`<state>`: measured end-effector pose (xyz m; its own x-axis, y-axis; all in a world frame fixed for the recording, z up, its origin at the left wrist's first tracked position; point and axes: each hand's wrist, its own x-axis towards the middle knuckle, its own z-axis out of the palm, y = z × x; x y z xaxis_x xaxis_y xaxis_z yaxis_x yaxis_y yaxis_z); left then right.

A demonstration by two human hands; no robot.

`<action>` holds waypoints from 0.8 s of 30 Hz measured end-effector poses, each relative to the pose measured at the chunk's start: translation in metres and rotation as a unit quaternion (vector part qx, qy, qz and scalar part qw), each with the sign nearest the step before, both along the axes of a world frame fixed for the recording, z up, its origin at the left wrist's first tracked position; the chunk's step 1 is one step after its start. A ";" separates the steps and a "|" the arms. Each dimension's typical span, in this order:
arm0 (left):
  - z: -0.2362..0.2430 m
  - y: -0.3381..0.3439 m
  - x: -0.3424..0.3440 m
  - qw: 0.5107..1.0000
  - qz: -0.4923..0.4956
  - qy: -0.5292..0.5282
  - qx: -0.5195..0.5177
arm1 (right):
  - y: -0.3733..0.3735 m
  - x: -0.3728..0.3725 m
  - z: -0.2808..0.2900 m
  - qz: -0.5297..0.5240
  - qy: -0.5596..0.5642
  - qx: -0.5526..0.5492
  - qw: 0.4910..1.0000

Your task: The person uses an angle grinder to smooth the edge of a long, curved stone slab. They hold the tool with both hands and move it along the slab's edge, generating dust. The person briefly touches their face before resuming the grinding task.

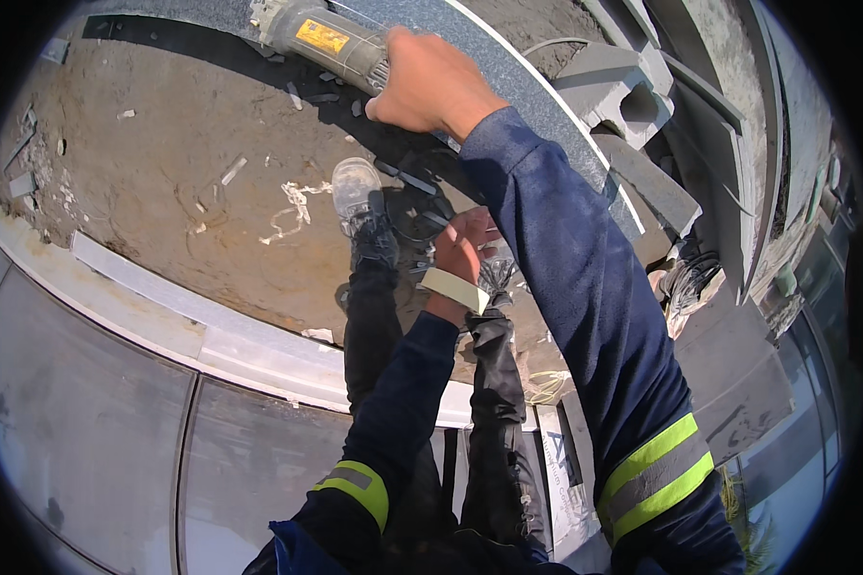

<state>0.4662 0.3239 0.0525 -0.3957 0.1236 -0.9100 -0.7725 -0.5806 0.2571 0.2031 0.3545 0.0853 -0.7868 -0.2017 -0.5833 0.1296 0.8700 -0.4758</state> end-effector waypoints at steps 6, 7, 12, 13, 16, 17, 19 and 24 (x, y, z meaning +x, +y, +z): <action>0.002 -0.002 -0.005 0.998 -0.047 -0.036 -0.026 | 0.016 0.018 0.010 -0.003 -0.012 0.003 1.000; 0.003 -0.001 -0.006 0.998 -0.049 -0.039 -0.029 | 0.016 0.018 0.009 0.000 -0.010 0.003 1.000; -0.006 -0.005 -0.007 1.000 -0.012 0.003 0.015 | 0.008 0.000 -0.003 0.007 0.016 -0.012 1.000; -0.009 -0.006 -0.003 1.000 0.002 0.016 0.019 | 0.004 -0.002 -0.006 0.007 0.019 -0.011 1.000; -0.013 0.006 0.001 0.998 0.039 0.036 0.034 | -0.002 -0.012 -0.004 0.003 0.008 0.020 1.000; -0.015 0.008 0.003 0.998 0.037 0.037 0.028 | -0.008 -0.017 -0.001 -0.002 -0.009 0.033 0.999; -0.018 0.010 0.007 0.999 -0.018 0.026 0.003 | -0.005 -0.017 0.000 -0.001 -0.013 0.035 0.999; -0.020 -0.003 0.005 1.000 -0.028 -0.008 0.006 | 0.010 0.008 0.001 0.003 0.004 -0.003 1.000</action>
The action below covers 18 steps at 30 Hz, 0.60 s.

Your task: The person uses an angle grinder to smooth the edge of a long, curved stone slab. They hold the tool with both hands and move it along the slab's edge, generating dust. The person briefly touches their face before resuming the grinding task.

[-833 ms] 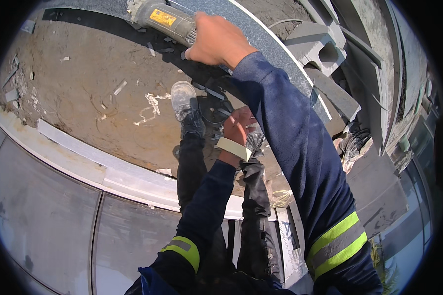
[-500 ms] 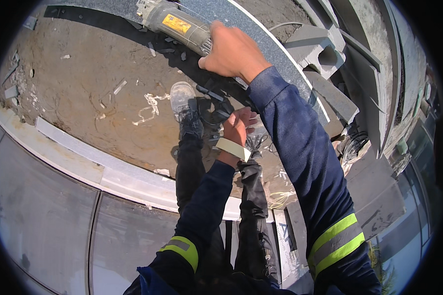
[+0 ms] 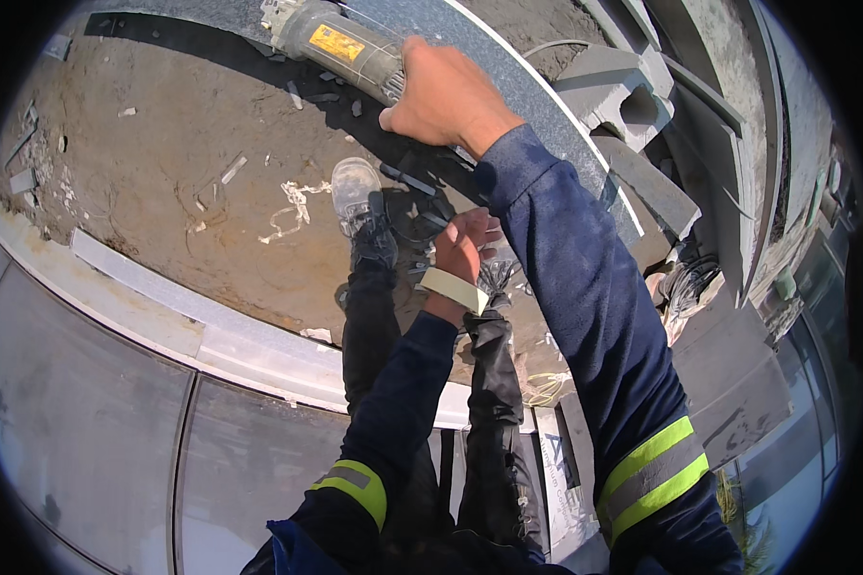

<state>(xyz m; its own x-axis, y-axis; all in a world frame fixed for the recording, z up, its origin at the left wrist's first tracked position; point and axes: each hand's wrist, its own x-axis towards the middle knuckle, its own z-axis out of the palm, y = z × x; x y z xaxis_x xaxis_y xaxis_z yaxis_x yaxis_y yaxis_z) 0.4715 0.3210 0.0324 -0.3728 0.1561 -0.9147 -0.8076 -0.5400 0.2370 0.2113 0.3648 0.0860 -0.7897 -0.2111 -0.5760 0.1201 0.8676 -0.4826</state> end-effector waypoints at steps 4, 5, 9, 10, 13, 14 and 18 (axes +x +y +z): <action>0.015 0.007 -0.013 0.999 -0.012 -0.017 -0.037 | 0.011 0.009 0.005 -0.003 -0.014 0.006 1.000; 0.017 0.006 -0.014 0.999 -0.010 -0.010 -0.037 | 0.010 0.008 0.004 0.001 -0.012 0.004 1.000; 0.006 0.006 -0.003 0.999 0.030 0.037 0.018 | 0.003 -0.003 -0.006 0.002 0.008 -0.010 1.000; -0.002 0.004 0.003 0.998 0.026 0.056 0.033 | -0.001 -0.007 -0.008 0.006 0.012 -0.010 1.000; -0.015 0.010 0.016 0.986 -0.102 0.127 0.026 | -0.010 -0.020 -0.007 -0.001 0.001 0.018 1.000; -0.017 0.010 0.020 0.966 -0.203 0.159 -0.021 | -0.017 -0.026 -0.003 -0.014 -0.017 0.030 0.999; 0.007 0.019 0.023 0.855 -0.423 0.274 -0.122 | -0.002 -0.009 -0.012 0.009 0.014 -0.005 1.000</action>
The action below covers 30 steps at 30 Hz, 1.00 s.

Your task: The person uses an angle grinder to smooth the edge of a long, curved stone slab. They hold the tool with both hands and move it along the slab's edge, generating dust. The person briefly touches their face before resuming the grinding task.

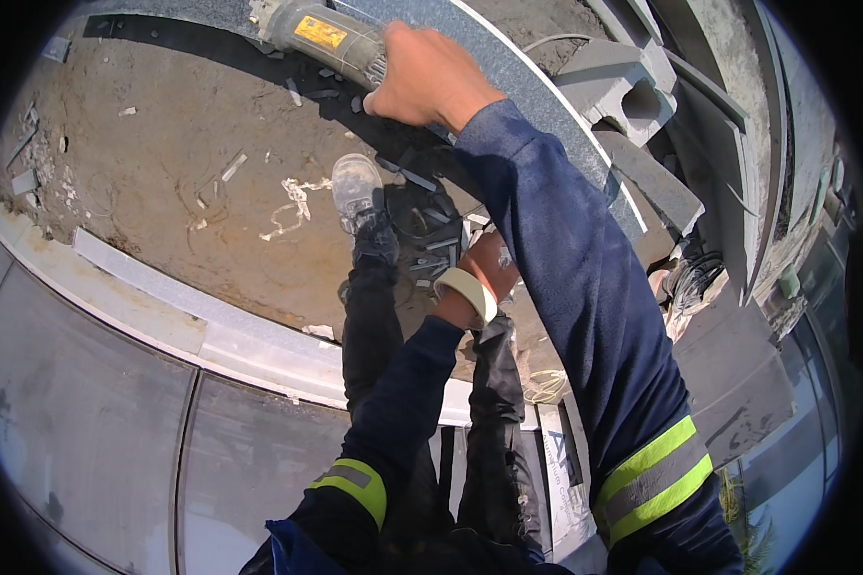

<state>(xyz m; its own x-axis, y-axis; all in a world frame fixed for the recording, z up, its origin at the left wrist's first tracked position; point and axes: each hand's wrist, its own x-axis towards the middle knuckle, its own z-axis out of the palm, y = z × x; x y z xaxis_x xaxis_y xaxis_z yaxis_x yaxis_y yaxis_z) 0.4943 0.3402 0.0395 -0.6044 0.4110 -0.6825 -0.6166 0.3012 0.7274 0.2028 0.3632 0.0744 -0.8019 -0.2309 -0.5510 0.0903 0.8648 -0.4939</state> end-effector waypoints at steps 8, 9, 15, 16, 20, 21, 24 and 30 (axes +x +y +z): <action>0.014 -0.012 -0.011 0.956 -0.252 0.089 -0.120 | 0.019 0.017 0.012 -0.009 -0.026 0.012 1.000; 0.010 -0.012 -0.008 0.956 -0.250 0.097 -0.120 | 0.017 0.015 0.010 -0.007 -0.023 0.008 1.000; 0.013 -0.007 -0.017 0.944 -0.285 0.079 -0.147 | 0.002 -0.006 0.000 0.009 -0.011 0.021 1.000; 0.019 -0.008 -0.024 0.942 -0.297 0.058 -0.142 | 0.003 -0.006 0.001 0.005 -0.016 0.027 1.000; 0.010 -0.009 -0.013 0.948 -0.269 0.085 -0.151 | 0.004 -0.004 0.005 0.005 -0.013 0.021 1.000; 0.003 -0.015 -0.006 0.947 -0.259 0.101 -0.159 | -0.001 0.000 0.006 0.009 -0.007 0.004 1.000; 0.004 -0.020 -0.006 0.943 -0.254 0.136 -0.164 | 0.011 0.016 0.012 -0.010 -0.029 0.008 0.999; 0.015 -0.020 -0.017 0.932 -0.293 0.115 -0.181 | 0.012 0.012 0.011 -0.005 -0.018 0.003 1.000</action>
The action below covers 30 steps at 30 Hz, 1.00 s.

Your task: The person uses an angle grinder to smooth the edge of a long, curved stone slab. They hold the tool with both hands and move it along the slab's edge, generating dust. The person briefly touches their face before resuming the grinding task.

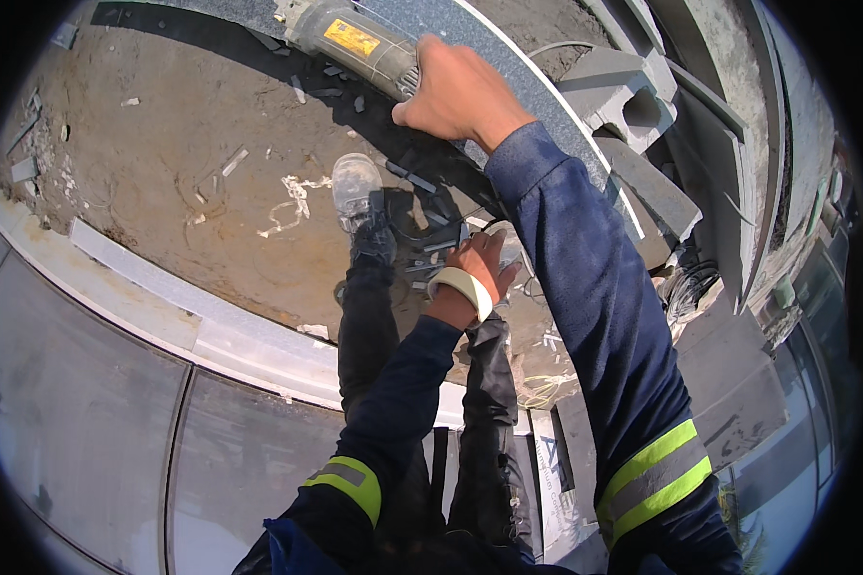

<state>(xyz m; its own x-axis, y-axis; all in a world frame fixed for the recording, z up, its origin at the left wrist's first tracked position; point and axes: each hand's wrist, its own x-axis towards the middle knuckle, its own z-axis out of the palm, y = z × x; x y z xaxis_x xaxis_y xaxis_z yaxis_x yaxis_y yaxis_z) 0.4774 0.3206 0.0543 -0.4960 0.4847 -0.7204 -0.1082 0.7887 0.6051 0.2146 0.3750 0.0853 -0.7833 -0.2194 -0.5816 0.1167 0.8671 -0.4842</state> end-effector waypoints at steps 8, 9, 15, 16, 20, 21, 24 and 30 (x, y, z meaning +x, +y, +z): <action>0.013 0.011 -0.023 0.993 0.017 -0.113 0.011 | -0.001 -0.016 -0.013 0.020 0.015 0.020 0.999; 0.006 0.004 -0.014 0.997 0.024 -0.075 0.007 | -0.009 -0.014 -0.008 0.022 0.015 0.015 1.000; 0.002 0.001 -0.003 0.999 0.041 0.010 0.013 | 0.013 0.014 0.003 -0.002 -0.001 0.013 1.000; 0.000 0.002 -0.002 0.999 0.035 0.016 0.017 | 0.014 0.014 0.003 -0.001 0.001 0.015 1.000; -0.007 0.000 0.003 0.996 0.051 0.054 0.040 | 0.007 0.007 -0.004 0.003 0.017 -0.001 1.000; -0.007 0.001 0.001 0.998 0.046 0.020 0.028 | 0.005 0.004 -0.008 0.003 0.022 -0.007 1.000; -0.008 0.006 0.000 0.999 0.026 -0.029 0.017 | -0.003 -0.009 -0.012 0.013 0.024 0.009 1.000; -0.019 0.004 0.014 0.999 0.022 0.011 0.026 | -0.007 -0.008 -0.010 0.023 0.034 0.011 0.999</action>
<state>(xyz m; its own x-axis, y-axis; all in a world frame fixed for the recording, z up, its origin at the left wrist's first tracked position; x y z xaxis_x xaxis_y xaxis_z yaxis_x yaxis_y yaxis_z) 0.4914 0.3245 0.0349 -0.5329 0.4979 -0.6841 -0.1289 0.7513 0.6473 0.2061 0.3678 0.0756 -0.8110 -0.2437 -0.5319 0.0442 0.8810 -0.4710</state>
